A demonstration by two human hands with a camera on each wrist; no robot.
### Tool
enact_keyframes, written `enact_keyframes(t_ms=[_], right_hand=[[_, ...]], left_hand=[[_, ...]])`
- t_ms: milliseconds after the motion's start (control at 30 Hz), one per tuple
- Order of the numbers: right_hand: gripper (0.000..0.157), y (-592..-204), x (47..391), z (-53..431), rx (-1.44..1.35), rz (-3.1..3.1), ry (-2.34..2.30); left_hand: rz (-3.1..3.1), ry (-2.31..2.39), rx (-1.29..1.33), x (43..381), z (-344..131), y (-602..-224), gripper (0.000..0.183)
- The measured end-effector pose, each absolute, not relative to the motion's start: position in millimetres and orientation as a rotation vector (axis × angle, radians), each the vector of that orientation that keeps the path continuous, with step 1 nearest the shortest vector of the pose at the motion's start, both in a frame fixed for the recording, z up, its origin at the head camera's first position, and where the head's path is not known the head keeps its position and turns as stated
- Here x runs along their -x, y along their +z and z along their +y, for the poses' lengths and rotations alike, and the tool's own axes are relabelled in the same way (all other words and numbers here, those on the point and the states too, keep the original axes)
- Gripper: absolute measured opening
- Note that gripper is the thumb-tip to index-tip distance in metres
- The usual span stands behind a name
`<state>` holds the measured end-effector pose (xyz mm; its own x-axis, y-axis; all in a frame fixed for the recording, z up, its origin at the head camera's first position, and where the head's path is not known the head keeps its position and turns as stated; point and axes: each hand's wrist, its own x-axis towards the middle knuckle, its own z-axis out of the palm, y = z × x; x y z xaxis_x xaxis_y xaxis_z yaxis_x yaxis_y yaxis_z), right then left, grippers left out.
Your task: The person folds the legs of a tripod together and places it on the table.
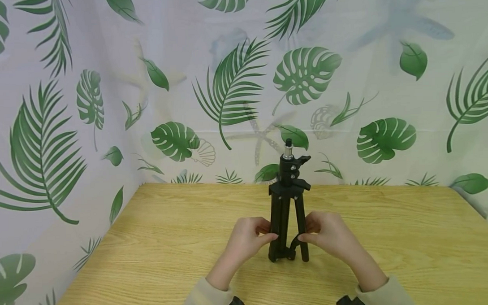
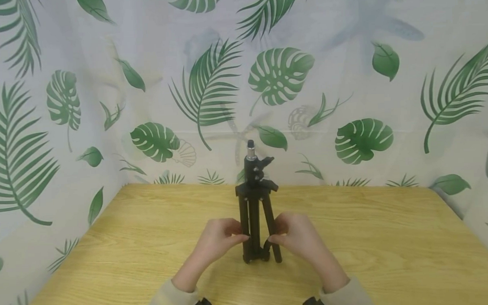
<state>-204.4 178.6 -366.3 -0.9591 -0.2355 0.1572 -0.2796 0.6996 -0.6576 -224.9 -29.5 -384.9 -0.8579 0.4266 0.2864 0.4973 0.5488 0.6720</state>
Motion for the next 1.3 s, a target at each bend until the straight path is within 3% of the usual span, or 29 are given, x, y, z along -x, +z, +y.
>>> enact_keyframes(t_ms=[1300], right_hand=[[0.015, -372, 202, 160, -0.401, -2.736, 1.076]], left_hand=[[-2.653, -1.165, 0.848, 226, -30, -388, 0.013]])
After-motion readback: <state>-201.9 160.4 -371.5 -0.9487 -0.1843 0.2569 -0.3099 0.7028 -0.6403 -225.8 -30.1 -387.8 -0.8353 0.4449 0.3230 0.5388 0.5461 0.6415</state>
